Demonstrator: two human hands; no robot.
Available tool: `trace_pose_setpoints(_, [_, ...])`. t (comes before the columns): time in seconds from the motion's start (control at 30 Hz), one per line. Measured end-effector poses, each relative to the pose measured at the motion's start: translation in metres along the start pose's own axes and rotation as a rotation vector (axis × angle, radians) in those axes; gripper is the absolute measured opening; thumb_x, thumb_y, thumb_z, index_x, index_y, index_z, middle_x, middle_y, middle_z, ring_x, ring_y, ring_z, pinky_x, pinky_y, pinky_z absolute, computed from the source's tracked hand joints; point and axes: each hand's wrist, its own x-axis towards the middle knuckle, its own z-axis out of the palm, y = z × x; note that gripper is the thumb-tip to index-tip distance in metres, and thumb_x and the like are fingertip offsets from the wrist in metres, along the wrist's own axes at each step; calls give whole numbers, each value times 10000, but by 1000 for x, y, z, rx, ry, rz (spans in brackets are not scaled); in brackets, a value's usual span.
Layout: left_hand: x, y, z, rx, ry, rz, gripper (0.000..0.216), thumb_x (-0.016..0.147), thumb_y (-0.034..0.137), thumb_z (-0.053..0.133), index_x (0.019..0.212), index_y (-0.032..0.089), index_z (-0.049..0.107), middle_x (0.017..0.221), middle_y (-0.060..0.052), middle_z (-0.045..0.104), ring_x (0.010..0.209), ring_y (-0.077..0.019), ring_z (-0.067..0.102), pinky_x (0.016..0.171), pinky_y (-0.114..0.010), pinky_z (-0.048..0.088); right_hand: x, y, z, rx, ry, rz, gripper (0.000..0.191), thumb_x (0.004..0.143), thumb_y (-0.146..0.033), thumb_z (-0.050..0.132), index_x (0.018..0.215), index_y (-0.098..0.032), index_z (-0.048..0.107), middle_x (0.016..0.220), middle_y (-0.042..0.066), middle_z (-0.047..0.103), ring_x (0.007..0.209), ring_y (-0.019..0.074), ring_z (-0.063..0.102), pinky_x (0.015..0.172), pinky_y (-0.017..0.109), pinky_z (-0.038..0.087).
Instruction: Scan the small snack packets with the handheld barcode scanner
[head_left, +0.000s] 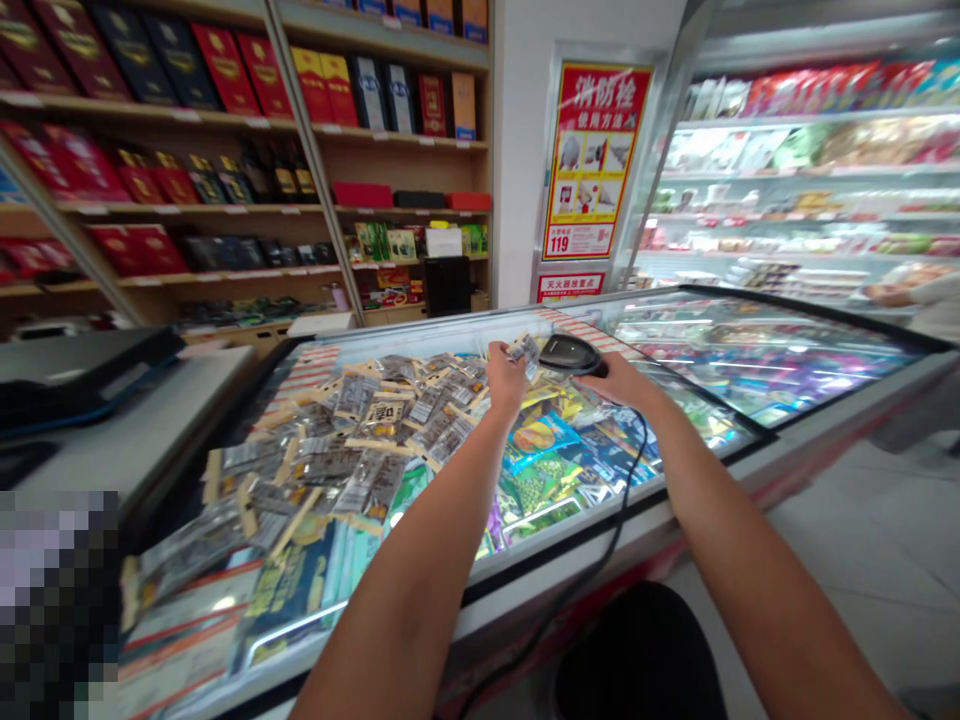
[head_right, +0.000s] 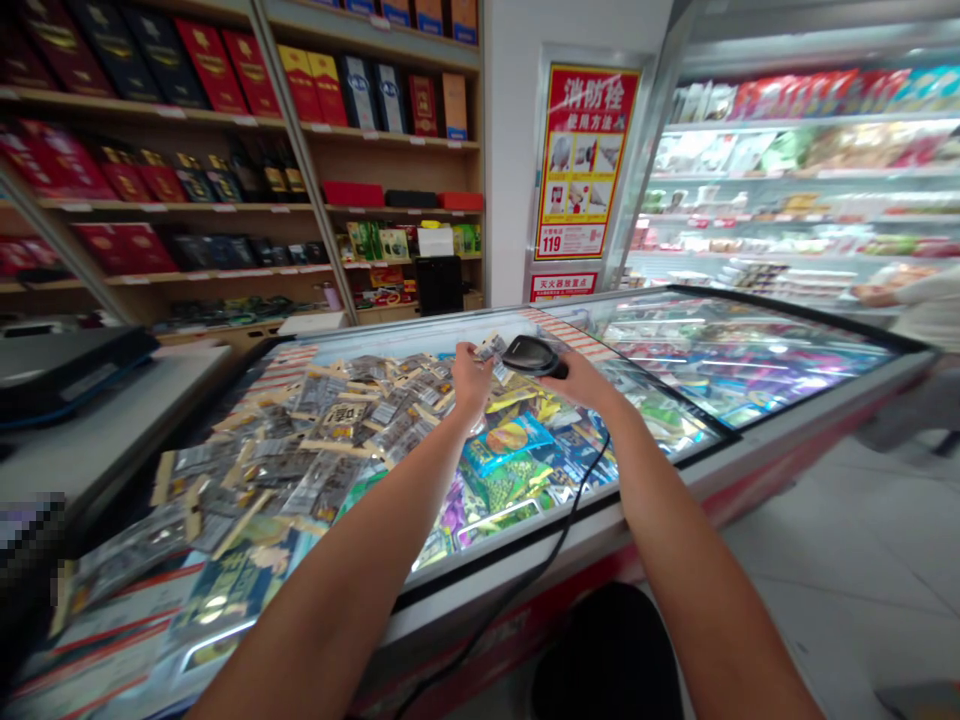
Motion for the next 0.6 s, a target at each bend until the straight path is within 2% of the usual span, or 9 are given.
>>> trace_pose_setpoints(0.13, [0,-1,0,-26,37,-3,309,875,133,707,1051,228,472,899,-3,656,845,-172,655,769,-257,425,-2,1,-1,21,-44,-44,372,693,-429,758,954,-164,746,829,56,741,779,253,675,749,374,565])
trace_pose_setpoints(0.23, [-1,-1,0,-15,32,-8,303,879,135,704,1055,220,472,862,2,652,821,-172,656,766,-258,431,-2,0,-1,34,-79,5,341,696,-446,753,901,-175,725,737,33,704,676,219,639,636,325,531])
trace_pose_setpoints(0.33, [-1,2,-2,22,22,-8,311,905,150,673,1139,202,474,895,-26,675,845,-186,671,784,-272,452,-3,-4,-1,28,-87,64,318,702,-471,729,820,-178,692,629,13,646,548,176,569,526,283,450])
trace_pose_setpoints(0.4, [1,7,-5,61,8,10,359,930,144,623,1249,178,463,969,-69,700,910,-207,685,830,-294,470,-3,-5,-1,7,-13,112,297,726,-477,702,751,-185,658,561,6,605,487,164,535,499,283,416])
trace_pose_setpoints(0.5, [3,15,-13,133,-10,46,547,897,63,581,1416,135,423,1193,-176,687,1147,-278,655,994,-367,449,-1,-3,-5,-37,216,216,293,766,-477,672,695,-198,618,536,19,597,455,174,544,502,300,422])
trace_pose_setpoints(0.6, [2,21,-21,358,21,106,683,832,10,590,1485,131,433,1518,-263,487,1420,-372,465,1158,-484,330,1,3,-12,-17,424,324,277,789,-459,654,695,-202,611,561,41,620,461,189,574,508,311,447])
